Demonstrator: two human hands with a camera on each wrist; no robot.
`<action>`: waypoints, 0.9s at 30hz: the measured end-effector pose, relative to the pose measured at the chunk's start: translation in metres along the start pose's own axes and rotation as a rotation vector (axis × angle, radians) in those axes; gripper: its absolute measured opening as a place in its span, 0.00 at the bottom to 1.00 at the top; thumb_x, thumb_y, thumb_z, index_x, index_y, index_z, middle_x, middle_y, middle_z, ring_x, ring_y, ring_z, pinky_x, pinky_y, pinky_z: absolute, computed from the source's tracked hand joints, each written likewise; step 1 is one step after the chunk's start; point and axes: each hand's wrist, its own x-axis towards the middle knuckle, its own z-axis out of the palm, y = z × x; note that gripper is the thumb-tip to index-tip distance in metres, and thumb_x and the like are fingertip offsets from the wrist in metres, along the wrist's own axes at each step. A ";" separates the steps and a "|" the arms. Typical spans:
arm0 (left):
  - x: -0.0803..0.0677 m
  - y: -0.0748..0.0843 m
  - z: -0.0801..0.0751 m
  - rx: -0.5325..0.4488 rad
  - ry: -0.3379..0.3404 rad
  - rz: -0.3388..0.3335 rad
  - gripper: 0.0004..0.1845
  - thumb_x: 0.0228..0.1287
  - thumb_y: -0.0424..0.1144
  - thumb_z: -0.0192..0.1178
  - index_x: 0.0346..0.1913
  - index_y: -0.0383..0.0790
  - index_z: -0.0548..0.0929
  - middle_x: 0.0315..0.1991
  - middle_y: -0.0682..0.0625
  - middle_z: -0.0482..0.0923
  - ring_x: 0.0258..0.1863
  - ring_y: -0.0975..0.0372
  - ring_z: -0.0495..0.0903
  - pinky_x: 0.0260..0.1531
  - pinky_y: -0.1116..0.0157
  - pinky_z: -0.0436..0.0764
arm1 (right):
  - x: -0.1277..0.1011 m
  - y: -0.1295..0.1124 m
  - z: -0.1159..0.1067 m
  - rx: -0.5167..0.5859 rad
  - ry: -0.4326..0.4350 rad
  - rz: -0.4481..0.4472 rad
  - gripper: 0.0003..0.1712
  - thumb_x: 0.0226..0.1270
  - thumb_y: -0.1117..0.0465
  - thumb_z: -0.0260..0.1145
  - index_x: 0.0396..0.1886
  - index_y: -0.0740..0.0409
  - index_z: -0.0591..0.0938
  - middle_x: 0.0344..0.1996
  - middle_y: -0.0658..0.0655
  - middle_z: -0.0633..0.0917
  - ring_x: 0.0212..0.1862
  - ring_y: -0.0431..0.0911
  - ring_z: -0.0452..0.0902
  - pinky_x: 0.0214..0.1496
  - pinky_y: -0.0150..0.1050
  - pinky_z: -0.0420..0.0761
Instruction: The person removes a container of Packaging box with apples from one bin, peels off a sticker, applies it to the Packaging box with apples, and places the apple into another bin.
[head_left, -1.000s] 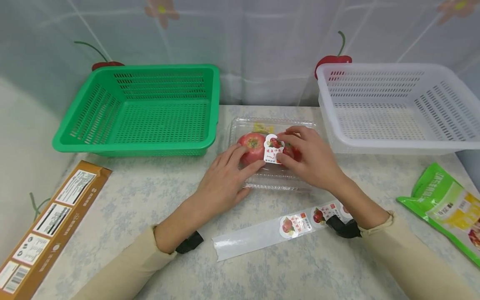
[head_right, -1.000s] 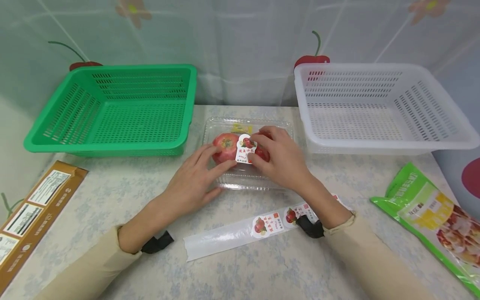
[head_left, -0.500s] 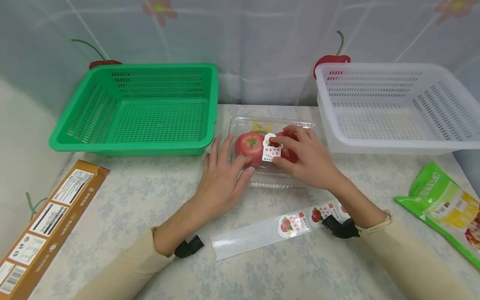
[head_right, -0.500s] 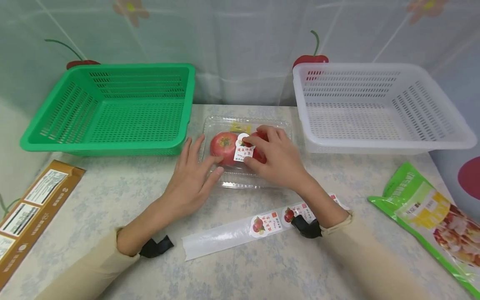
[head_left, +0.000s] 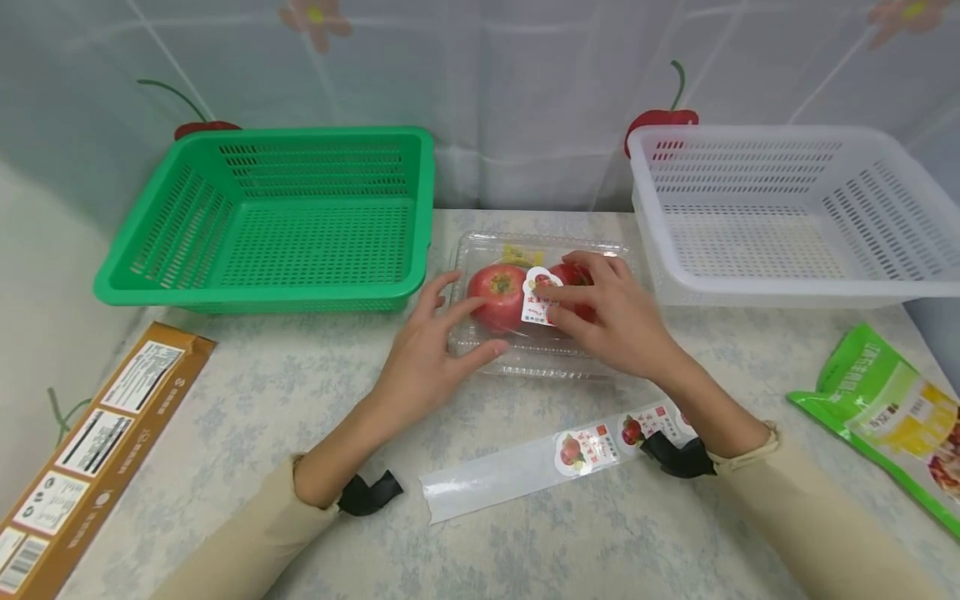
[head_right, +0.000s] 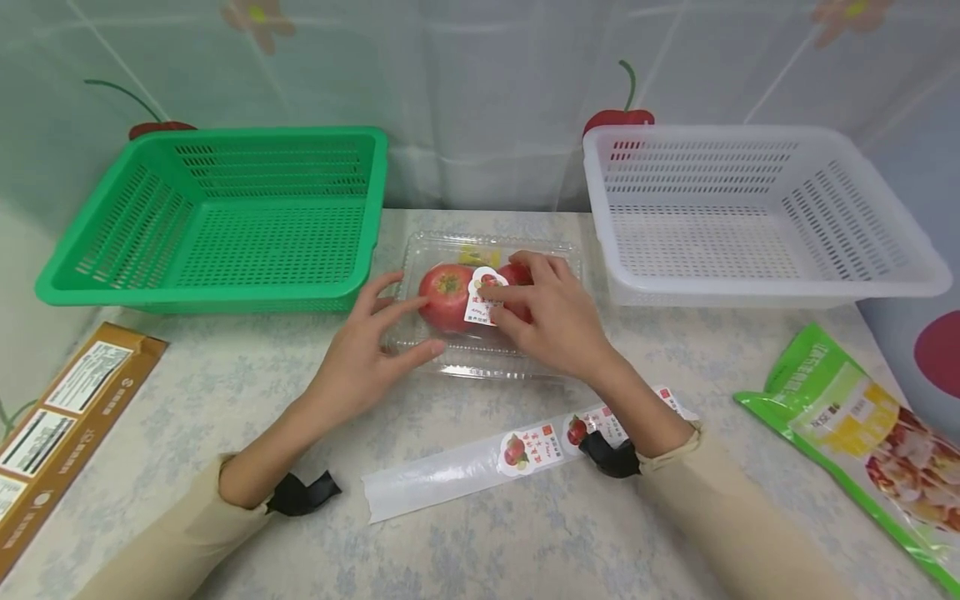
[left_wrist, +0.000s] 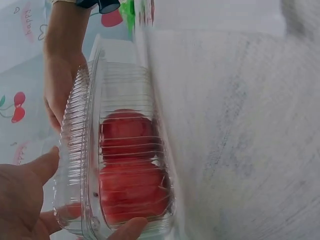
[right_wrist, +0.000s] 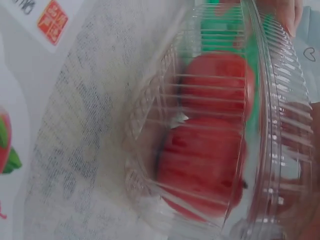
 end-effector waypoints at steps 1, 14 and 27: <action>0.000 -0.001 0.000 -0.006 0.003 0.000 0.34 0.59 0.58 0.69 0.64 0.44 0.79 0.73 0.48 0.56 0.70 0.48 0.59 0.59 0.41 0.69 | 0.000 0.000 0.001 -0.008 0.010 0.003 0.15 0.67 0.56 0.66 0.52 0.49 0.88 0.60 0.61 0.73 0.60 0.59 0.64 0.51 0.60 0.71; -0.001 -0.003 0.002 -0.007 0.009 -0.004 0.35 0.58 0.57 0.70 0.65 0.42 0.79 0.74 0.48 0.56 0.73 0.51 0.54 0.61 0.41 0.67 | 0.002 -0.002 -0.002 0.017 -0.022 0.017 0.15 0.64 0.58 0.69 0.50 0.51 0.89 0.61 0.62 0.73 0.62 0.59 0.62 0.52 0.60 0.71; -0.002 -0.002 0.002 -0.005 0.004 -0.008 0.36 0.59 0.57 0.69 0.65 0.40 0.77 0.74 0.48 0.55 0.72 0.51 0.55 0.57 0.44 0.72 | 0.004 -0.009 0.006 -0.068 0.052 0.038 0.21 0.58 0.49 0.76 0.49 0.53 0.89 0.56 0.63 0.76 0.59 0.59 0.66 0.51 0.55 0.74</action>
